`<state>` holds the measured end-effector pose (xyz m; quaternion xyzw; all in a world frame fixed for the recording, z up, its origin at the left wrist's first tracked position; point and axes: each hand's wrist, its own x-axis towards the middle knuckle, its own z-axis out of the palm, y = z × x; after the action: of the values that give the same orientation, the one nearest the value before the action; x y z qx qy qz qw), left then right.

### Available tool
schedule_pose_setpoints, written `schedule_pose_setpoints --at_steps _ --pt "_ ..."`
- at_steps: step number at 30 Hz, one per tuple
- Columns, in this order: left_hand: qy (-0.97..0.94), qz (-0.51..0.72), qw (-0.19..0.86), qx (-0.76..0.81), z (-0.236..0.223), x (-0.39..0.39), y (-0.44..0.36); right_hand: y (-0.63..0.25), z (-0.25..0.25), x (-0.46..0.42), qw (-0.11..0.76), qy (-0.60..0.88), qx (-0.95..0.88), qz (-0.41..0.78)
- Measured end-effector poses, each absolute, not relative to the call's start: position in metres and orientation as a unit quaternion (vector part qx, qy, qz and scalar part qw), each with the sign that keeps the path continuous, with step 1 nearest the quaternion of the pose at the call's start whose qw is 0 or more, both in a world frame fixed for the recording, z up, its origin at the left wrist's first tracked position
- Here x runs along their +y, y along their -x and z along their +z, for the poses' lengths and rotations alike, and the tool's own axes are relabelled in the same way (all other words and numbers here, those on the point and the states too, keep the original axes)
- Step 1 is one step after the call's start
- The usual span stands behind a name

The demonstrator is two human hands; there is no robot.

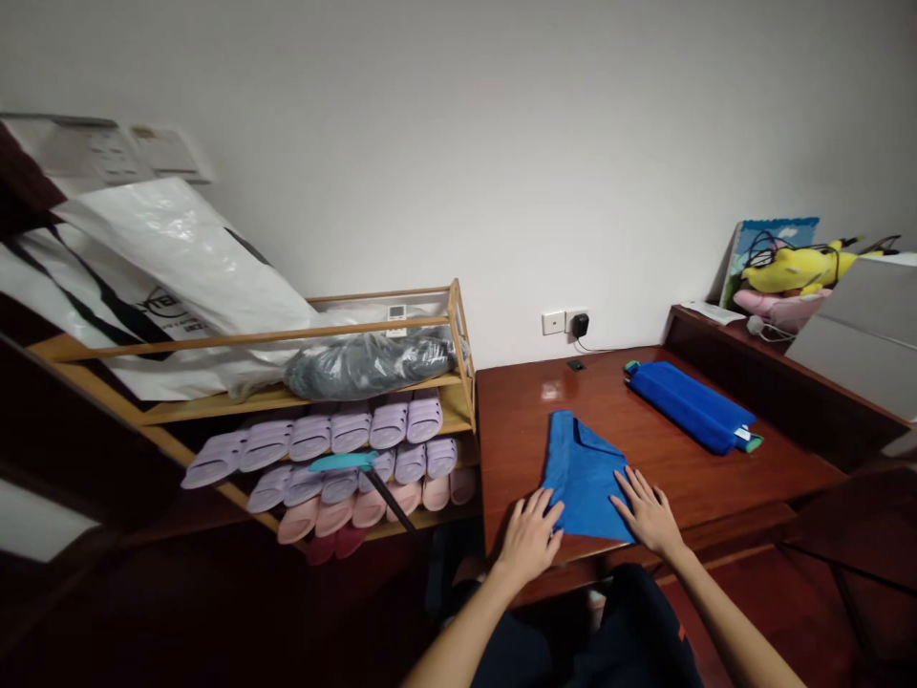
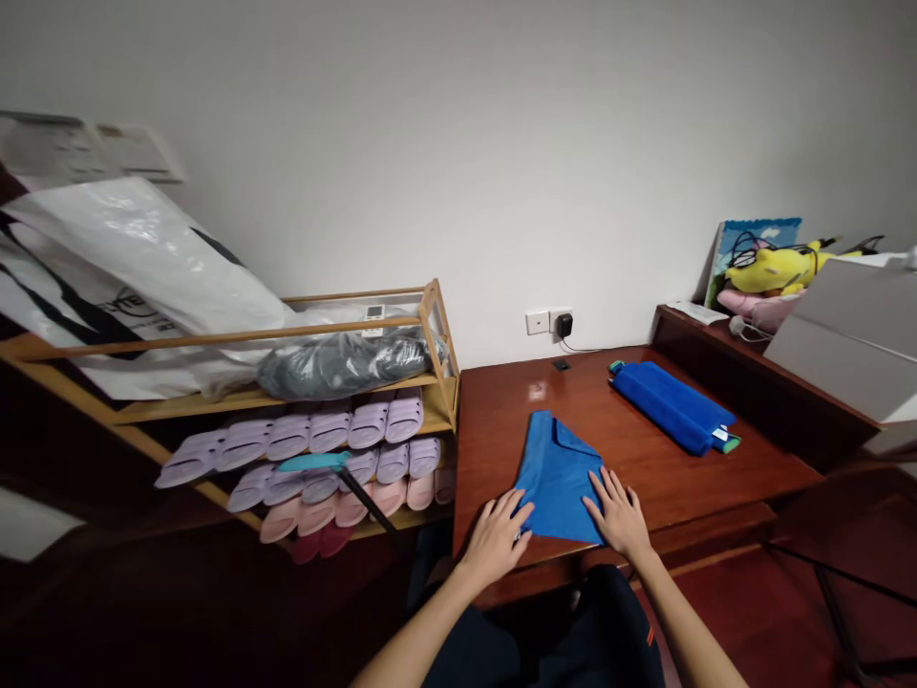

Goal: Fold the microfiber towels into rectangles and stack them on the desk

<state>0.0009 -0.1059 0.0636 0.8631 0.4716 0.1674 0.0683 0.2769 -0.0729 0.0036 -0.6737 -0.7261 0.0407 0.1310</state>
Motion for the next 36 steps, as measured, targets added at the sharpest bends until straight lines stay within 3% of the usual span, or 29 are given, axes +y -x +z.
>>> schedule_pose_setpoints --at_steps 10,14,17,21,27,36 --pt "-0.783 0.22 0.02 0.582 0.08 -0.103 0.04 -0.292 -0.003 -0.081 0.111 0.681 -0.722 0.037" --pt "-0.811 0.237 0.04 0.533 0.087 -0.093 0.002 -0.274 0.017 -0.059 0.076 0.69 -0.719 0.044" --pt "-0.85 0.213 0.06 0.478 0.085 -0.077 -0.046 -0.234 0.029 -0.042 0.12 0.672 -0.729 0.048" --pt "-0.839 0.14 0.092 0.517 0.067 -0.056 -0.073 -0.191 0.021 -0.037 0.134 0.657 -0.74 0.059" --pt "-0.805 0.118 0.087 0.575 0.05 -0.031 -0.019 -0.186 0.002 -0.041 0.128 0.698 -0.704 0.036" --pt "-0.742 0.086 0.103 0.657 0.062 -0.015 0.047 -0.197 0.001 -0.044 0.169 0.685 -0.707 0.055"
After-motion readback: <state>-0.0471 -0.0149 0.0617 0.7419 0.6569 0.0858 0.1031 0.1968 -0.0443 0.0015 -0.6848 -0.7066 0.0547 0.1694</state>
